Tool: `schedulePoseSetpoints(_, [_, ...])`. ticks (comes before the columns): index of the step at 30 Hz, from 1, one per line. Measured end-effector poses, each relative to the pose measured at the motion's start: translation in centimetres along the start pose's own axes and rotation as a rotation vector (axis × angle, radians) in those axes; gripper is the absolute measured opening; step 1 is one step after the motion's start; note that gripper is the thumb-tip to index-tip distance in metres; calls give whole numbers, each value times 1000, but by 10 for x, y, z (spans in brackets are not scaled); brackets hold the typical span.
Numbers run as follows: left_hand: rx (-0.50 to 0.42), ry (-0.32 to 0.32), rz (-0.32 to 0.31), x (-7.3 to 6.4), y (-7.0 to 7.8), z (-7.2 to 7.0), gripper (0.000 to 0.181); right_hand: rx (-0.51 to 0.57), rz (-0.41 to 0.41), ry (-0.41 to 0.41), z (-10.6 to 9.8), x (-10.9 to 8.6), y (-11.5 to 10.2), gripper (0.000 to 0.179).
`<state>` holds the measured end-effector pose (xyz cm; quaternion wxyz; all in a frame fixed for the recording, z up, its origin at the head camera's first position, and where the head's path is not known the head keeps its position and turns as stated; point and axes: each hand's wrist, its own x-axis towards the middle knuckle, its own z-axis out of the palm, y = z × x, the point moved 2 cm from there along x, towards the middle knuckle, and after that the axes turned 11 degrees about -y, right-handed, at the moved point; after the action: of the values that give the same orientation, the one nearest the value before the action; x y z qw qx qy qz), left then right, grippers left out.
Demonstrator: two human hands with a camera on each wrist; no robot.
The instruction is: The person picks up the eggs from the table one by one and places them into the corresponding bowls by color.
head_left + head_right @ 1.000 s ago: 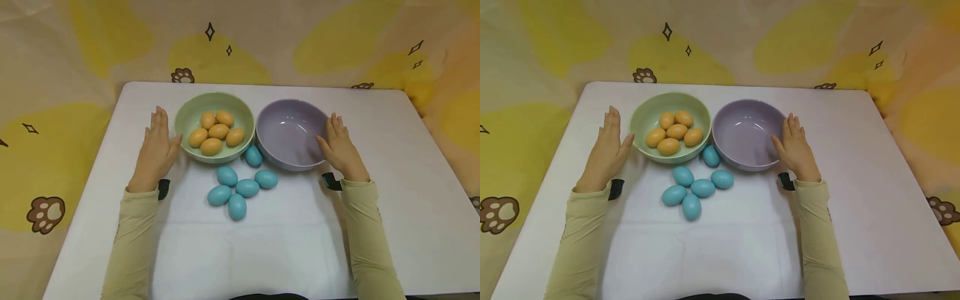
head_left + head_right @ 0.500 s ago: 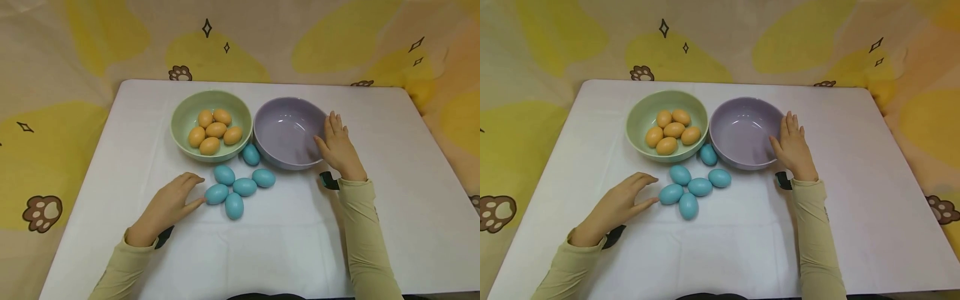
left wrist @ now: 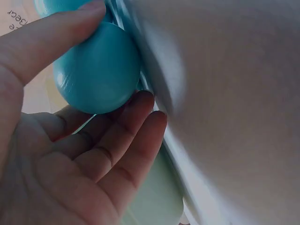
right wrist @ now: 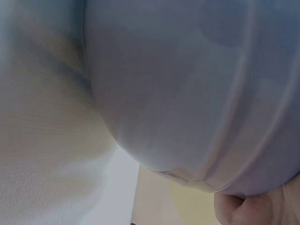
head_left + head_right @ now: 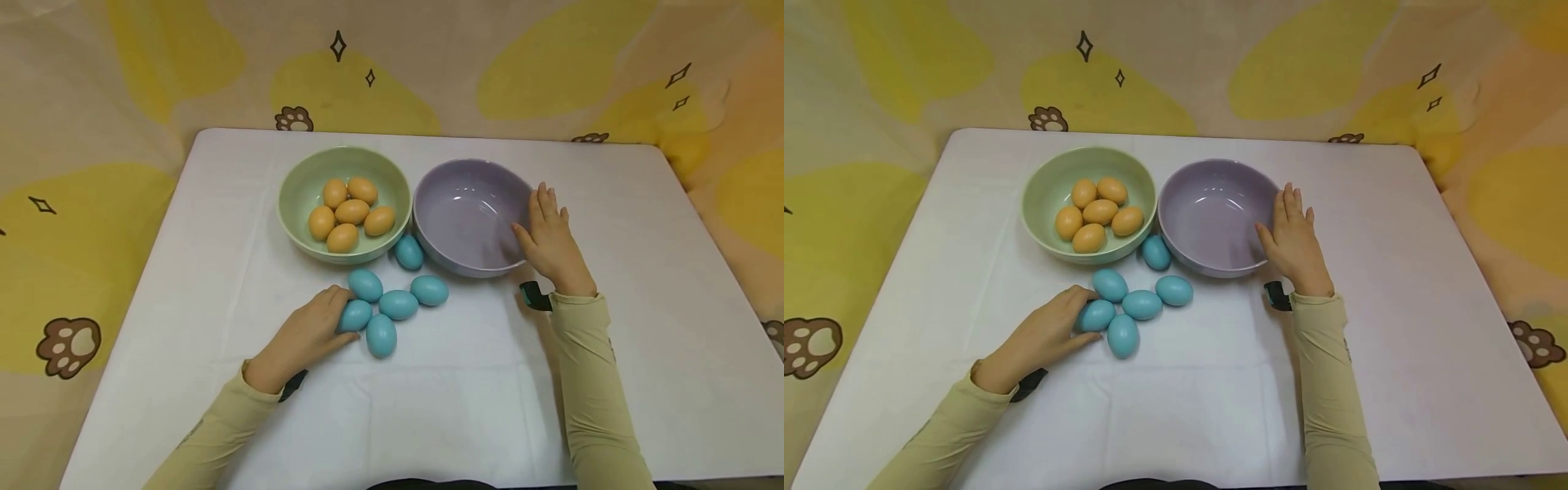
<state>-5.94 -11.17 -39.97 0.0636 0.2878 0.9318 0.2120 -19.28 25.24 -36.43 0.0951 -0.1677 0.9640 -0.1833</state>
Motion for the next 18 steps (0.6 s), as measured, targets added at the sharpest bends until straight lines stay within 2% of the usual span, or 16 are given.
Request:
schedulePoseSetpoints(10, [-22,57,32,1,2,-2,45,22,-9,-5,-1,-2,-1,68])
schedulePoseSetpoints(18, [-41,67,46,0,3,-4,46,50,13,-21,0,-2,0,69])
